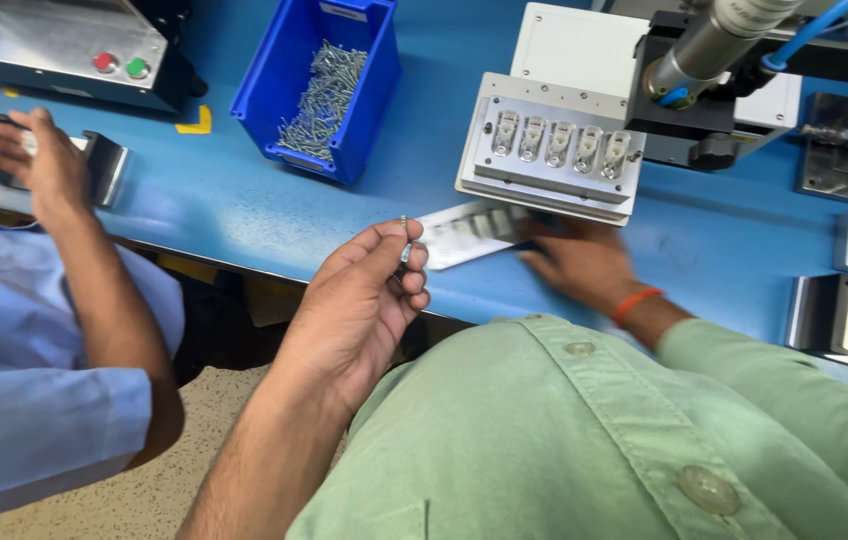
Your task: The person picks small metal screws from a blue bin and places them into slots on a white fixture mounted on a workbench. The person repeatedly opens and closes the fixture, inserts screws one at a time, and uses a pneumatic press to secure them. The process is repeated multiple times throughout the clip.
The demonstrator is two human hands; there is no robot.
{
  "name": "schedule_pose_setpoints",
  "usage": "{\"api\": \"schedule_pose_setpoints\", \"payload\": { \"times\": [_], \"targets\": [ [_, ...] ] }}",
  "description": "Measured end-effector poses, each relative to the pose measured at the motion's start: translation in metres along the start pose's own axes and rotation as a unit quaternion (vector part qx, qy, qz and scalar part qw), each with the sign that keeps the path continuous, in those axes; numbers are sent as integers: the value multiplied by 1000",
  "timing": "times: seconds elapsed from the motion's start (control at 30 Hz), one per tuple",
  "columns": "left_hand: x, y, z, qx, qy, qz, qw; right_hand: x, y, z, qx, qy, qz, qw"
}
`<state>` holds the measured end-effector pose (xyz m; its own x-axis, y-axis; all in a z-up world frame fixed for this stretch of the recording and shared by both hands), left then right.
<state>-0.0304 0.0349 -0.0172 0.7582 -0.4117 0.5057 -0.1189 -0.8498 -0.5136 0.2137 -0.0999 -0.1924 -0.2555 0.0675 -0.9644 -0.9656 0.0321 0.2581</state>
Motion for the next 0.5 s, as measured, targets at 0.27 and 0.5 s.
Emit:
{"api": "schedule_pose_setpoints", "payload": {
  "times": [0.27,0.5],
  "targets": [
    [7,-1,8,-29,2,21,999,-75,-93,-157,225,64,-302,924],
    [28,-2,25,-48,46,70,995,-134,-20,-118,245,-185,135,942]
  ]
}}
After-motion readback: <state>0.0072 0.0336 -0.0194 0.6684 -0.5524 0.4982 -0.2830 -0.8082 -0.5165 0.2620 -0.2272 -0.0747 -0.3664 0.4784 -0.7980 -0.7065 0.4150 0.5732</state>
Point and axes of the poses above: each hand's wrist, its own z-axis towards the middle knuckle, its own x-axis out of the palm, y = z × x, the point moved 1 cm from there along z, towards the middle knuckle, and after that the axes turned 15 degrees about -x, right-handed, at the moved point
